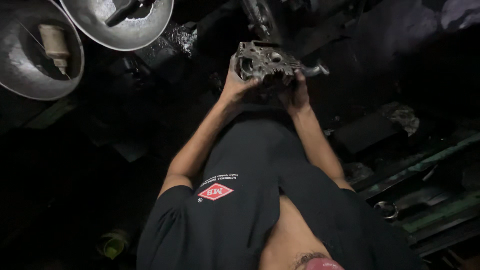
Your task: The person holds a metal engine part and repeatedly presses it against a rotating grinding wheel to smooth its surfaces. They rotate the part to grind different sides and edges, then briefly inspect it before continuing.
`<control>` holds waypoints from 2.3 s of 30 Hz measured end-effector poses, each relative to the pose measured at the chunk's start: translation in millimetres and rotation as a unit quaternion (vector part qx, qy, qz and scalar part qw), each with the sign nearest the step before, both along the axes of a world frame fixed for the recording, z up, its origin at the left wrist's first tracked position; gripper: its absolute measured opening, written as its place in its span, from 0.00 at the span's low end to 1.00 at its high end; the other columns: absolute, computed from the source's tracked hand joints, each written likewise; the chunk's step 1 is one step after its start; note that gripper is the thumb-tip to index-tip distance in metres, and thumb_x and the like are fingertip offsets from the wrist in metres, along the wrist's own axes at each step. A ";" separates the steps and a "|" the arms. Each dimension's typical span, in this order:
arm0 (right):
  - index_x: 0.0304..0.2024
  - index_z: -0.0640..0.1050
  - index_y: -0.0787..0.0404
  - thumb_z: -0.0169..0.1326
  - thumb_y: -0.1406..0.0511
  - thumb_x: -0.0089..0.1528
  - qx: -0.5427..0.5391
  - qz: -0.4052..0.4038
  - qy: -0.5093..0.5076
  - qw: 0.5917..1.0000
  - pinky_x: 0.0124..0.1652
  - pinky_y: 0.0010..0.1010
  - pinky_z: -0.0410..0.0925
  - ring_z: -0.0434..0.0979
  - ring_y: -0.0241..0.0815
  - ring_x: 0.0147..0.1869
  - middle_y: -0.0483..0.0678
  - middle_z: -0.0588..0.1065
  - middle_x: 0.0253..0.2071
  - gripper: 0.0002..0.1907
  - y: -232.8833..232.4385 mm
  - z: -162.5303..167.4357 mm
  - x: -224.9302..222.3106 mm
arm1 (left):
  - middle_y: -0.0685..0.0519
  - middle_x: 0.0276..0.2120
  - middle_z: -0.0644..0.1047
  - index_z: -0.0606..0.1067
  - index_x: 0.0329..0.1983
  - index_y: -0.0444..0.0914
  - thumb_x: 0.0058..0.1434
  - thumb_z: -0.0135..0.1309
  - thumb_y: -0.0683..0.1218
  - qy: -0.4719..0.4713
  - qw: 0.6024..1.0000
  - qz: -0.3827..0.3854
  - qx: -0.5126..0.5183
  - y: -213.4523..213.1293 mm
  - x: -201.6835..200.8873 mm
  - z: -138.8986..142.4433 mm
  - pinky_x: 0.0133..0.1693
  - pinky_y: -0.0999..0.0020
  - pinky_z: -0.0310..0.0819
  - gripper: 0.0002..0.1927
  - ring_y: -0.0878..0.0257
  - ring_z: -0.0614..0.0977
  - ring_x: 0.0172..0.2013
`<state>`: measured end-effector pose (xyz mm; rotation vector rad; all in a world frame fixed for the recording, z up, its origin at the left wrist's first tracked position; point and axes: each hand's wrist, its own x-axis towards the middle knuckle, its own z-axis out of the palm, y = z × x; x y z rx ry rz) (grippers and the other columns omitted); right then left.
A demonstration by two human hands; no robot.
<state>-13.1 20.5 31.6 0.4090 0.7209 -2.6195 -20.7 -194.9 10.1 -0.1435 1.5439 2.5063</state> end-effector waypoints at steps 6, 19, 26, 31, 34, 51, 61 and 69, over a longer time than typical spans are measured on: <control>0.61 0.74 0.60 0.62 0.51 0.64 0.009 0.000 0.016 1.000 0.68 0.42 0.67 0.73 0.46 0.66 0.49 0.74 0.60 0.30 -20.8 29.5 -15.3 | 0.48 0.65 0.68 0.57 0.73 0.40 0.50 0.77 0.51 -0.023 0.999 0.017 0.022 -0.9 -18.1 12.5 0.67 0.58 0.65 0.53 0.55 0.69 0.66; 0.65 0.71 0.61 0.62 0.50 0.64 0.059 -0.077 0.001 0.995 0.71 0.42 0.64 0.72 0.45 0.69 0.49 0.73 0.63 0.33 8.0 33.3 -1.5 | 0.49 0.64 0.66 0.55 0.72 0.40 0.50 0.78 0.49 -0.013 0.996 -0.075 0.055 43.7 -43.6 -3.0 0.66 0.58 0.65 0.54 0.55 0.68 0.65; 0.64 0.71 0.61 0.61 0.52 0.64 0.055 -0.126 -0.011 0.990 0.70 0.43 0.65 0.72 0.48 0.68 0.51 0.73 0.62 0.32 23.6 36.2 15.7 | 0.47 0.66 0.65 0.54 0.73 0.40 0.47 0.79 0.52 -0.001 0.992 -0.124 -0.023 59.7 -39.3 4.9 0.70 0.59 0.62 0.58 0.55 0.66 0.68; 0.65 0.70 0.61 0.61 0.53 0.63 0.040 -0.084 -0.007 0.996 0.70 0.41 0.65 0.72 0.47 0.69 0.50 0.74 0.63 0.33 18.6 33.2 4.7 | 0.47 0.63 0.65 0.53 0.70 0.39 0.46 0.80 0.49 -0.016 0.995 -0.089 0.036 51.2 -40.1 0.7 0.66 0.57 0.67 0.57 0.54 0.68 0.65; 0.64 0.71 0.63 0.61 0.53 0.64 0.014 -0.049 -0.013 0.999 0.72 0.41 0.65 0.72 0.47 0.69 0.51 0.74 0.63 0.32 3.4 28.8 -9.9 | 0.47 0.63 0.66 0.54 0.71 0.39 0.51 0.78 0.48 -0.026 0.995 -0.064 0.065 32.8 -38.1 2.8 0.66 0.58 0.68 0.53 0.54 0.69 0.65; 0.60 0.74 0.62 0.65 0.49 0.59 0.034 -0.092 -0.001 0.995 0.66 0.43 0.68 0.75 0.48 0.64 0.50 0.76 0.58 0.35 12.6 11.5 5.5 | 0.45 0.66 0.65 0.52 0.73 0.37 0.50 0.76 0.52 -0.048 0.992 -0.117 -0.017 36.2 -40.8 8.1 0.68 0.56 0.62 0.56 0.52 0.66 0.68; 0.61 0.74 0.62 0.61 0.52 0.60 0.098 -0.339 0.130 0.927 0.66 0.43 0.66 0.74 0.48 0.65 0.51 0.75 0.59 0.32 99.5 -1.8 129.2 | 0.46 0.78 0.53 0.45 0.82 0.36 0.47 0.77 0.53 0.129 0.920 -0.365 0.062 97.8 -23.6 75.7 0.78 0.57 0.47 0.68 0.53 0.54 0.79; 0.68 0.69 0.53 0.62 0.56 0.64 0.522 -0.203 0.317 0.765 0.74 0.48 0.58 0.67 0.48 0.75 0.50 0.69 0.68 0.32 84.8 100.4 156.8 | 0.40 0.64 0.69 0.55 0.74 0.33 0.36 0.81 0.41 -0.064 0.897 -0.404 0.170 129.1 -17.0 50.7 0.62 0.49 0.73 0.64 0.51 0.75 0.61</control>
